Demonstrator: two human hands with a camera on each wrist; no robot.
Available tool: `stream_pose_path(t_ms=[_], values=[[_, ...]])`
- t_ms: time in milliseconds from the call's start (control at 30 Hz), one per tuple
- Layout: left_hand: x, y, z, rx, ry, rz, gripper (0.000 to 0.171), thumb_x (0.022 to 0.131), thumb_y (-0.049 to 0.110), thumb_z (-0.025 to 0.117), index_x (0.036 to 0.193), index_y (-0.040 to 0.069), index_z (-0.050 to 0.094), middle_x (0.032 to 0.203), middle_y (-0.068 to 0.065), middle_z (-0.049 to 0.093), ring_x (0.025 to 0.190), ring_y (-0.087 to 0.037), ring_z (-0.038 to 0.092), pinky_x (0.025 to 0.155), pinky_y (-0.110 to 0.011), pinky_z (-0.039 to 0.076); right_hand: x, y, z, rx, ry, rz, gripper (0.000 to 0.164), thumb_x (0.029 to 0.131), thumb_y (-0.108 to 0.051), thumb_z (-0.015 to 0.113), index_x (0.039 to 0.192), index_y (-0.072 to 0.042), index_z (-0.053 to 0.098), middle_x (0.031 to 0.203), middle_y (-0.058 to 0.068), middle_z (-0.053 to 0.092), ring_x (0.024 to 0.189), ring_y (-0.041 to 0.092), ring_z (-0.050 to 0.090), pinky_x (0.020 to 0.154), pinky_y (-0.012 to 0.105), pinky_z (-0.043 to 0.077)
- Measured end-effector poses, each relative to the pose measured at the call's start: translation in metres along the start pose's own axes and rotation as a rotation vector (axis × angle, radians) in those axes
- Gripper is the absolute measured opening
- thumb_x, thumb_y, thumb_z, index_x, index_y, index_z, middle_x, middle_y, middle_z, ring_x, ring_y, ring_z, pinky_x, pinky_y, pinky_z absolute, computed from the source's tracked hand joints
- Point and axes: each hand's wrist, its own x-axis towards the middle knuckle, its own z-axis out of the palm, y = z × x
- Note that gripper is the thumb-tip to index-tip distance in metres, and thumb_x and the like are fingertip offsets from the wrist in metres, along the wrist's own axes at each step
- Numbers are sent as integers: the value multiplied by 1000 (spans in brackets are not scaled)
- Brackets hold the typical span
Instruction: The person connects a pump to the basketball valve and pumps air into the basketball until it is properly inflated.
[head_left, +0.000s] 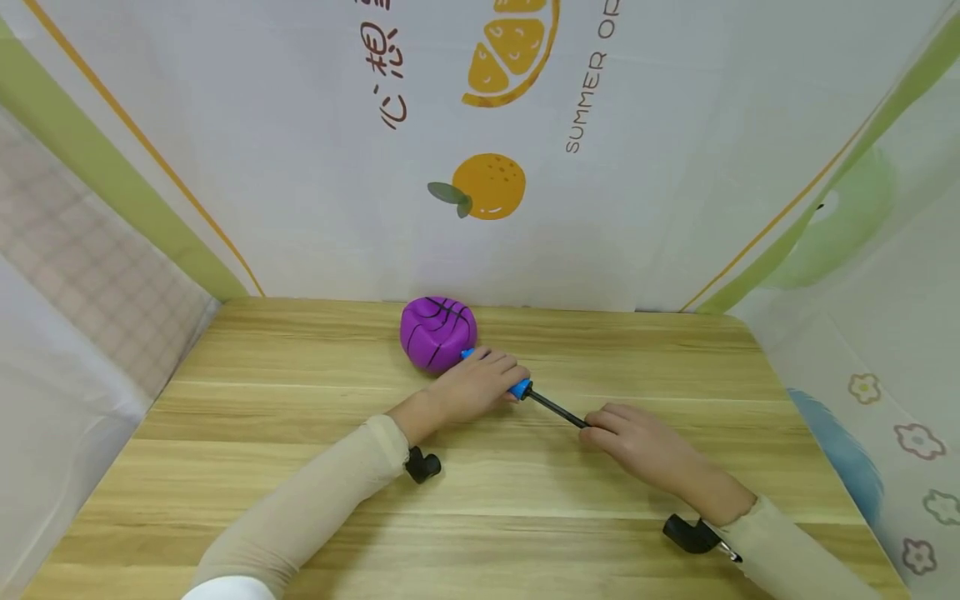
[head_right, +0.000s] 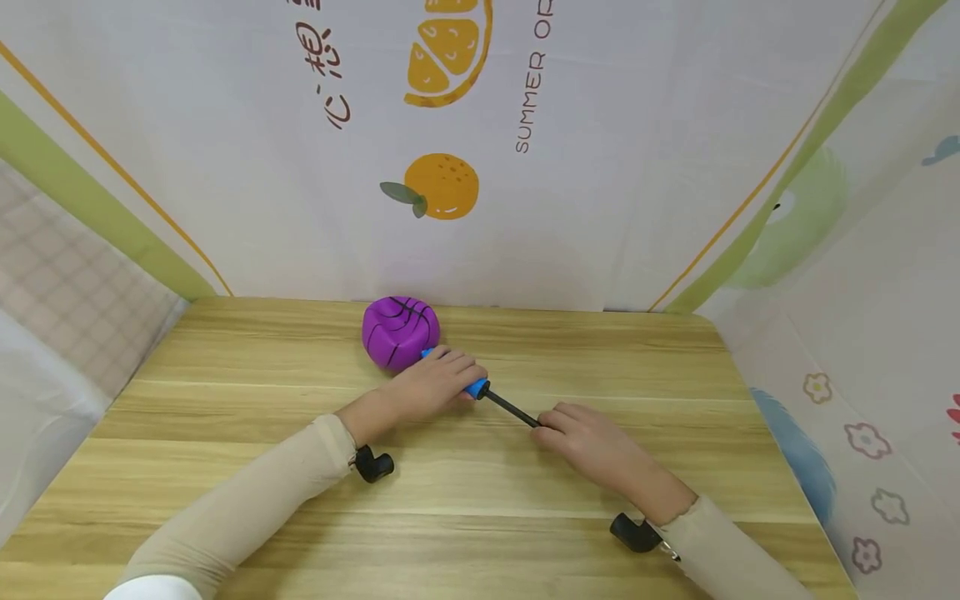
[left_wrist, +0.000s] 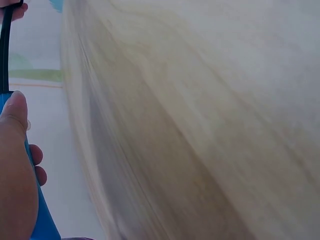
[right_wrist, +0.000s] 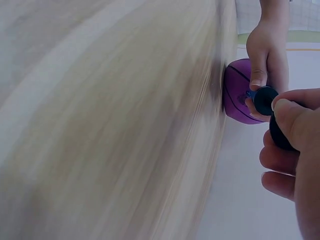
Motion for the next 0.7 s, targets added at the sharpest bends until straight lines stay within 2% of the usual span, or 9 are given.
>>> stream_pose_path(t_ms=[433,700], values=[[-2,-1,1,-35,-14,-9,33,106,38,52,132,19,56,126,2,60,122,-20,53,108,-40,39,-9,-2,-2,14,-7,16,49,113,-21,27,97,-9,71,98,2,67,85,15,62,72,28,55],[0,-2,3,-24,-7,-23,33,106,37,54,133,18,55,124,2,58,119,-21,52,106,-40,38,-4,-2,-4,15,13,10,47,113,-20,28,98,-8,71,98,3,67,84,15,62,72,28,55]])
